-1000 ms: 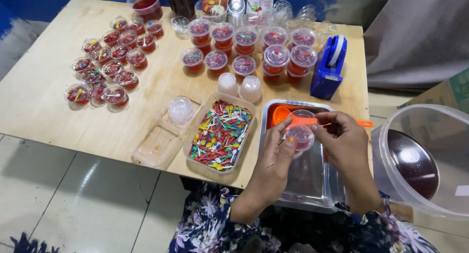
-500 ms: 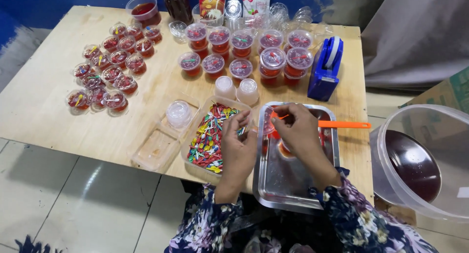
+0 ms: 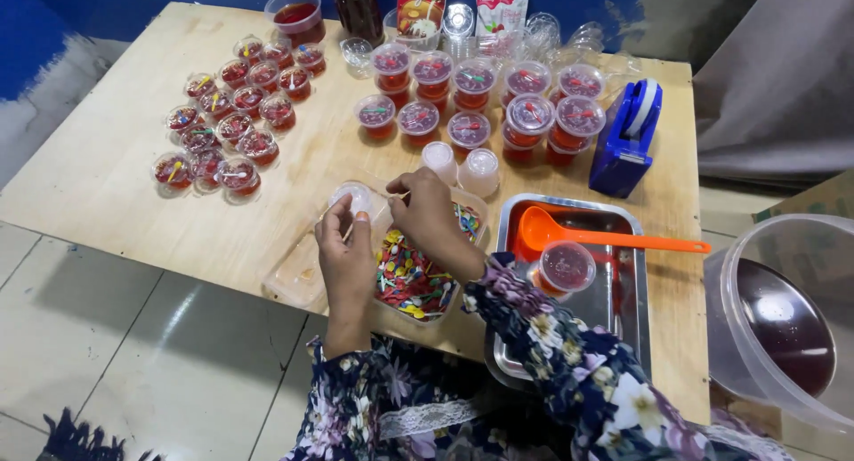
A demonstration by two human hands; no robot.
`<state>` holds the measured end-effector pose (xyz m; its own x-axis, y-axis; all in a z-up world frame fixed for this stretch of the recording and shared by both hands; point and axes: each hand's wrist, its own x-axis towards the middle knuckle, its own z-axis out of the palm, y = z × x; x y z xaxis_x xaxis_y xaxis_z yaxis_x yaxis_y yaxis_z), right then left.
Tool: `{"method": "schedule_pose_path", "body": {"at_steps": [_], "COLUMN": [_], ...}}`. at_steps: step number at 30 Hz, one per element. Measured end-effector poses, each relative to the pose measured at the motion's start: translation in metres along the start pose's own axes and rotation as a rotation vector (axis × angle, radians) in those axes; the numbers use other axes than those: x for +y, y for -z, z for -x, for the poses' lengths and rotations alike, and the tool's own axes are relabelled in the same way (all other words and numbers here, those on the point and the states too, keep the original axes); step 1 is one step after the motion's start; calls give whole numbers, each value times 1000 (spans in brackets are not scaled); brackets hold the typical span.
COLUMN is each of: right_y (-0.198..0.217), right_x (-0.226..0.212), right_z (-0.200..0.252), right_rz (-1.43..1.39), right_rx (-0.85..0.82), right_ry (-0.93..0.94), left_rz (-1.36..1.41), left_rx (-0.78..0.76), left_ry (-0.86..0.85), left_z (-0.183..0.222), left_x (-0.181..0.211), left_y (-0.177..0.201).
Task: The person fills plastic cups with a red liquid from a large container using a ladle, places a lid on a cup, and seals it with tape.
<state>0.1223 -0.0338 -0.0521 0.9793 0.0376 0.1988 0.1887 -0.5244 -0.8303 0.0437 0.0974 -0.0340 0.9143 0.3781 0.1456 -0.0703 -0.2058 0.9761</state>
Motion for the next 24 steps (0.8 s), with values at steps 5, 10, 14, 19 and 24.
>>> {"method": "schedule_pose_path", "body": {"at_steps": [5, 10, 14, 19, 24], "right_y": [-35, -20, 14, 36, 32], "right_x": [5, 3, -2, 18, 27], "right_z": [-17, -19, -13, -10, 1], "right_rz": [37, 71, 78, 219, 377], "right_rx": [-63, -134, -102, -126, -238], "right_ry": [-29, -27, -26, -18, -9], "left_rz": [-31, -85, -145, -60, -142], "left_rx": [6, -48, -23, -28, -300], "left_ry": [58, 117, 65, -57, 17], "left_z": [-20, -24, -13, 4, 10], "left_x": [-18, -13, 2, 26, 33], "left_y": [8, 8, 6, -4, -17]}}
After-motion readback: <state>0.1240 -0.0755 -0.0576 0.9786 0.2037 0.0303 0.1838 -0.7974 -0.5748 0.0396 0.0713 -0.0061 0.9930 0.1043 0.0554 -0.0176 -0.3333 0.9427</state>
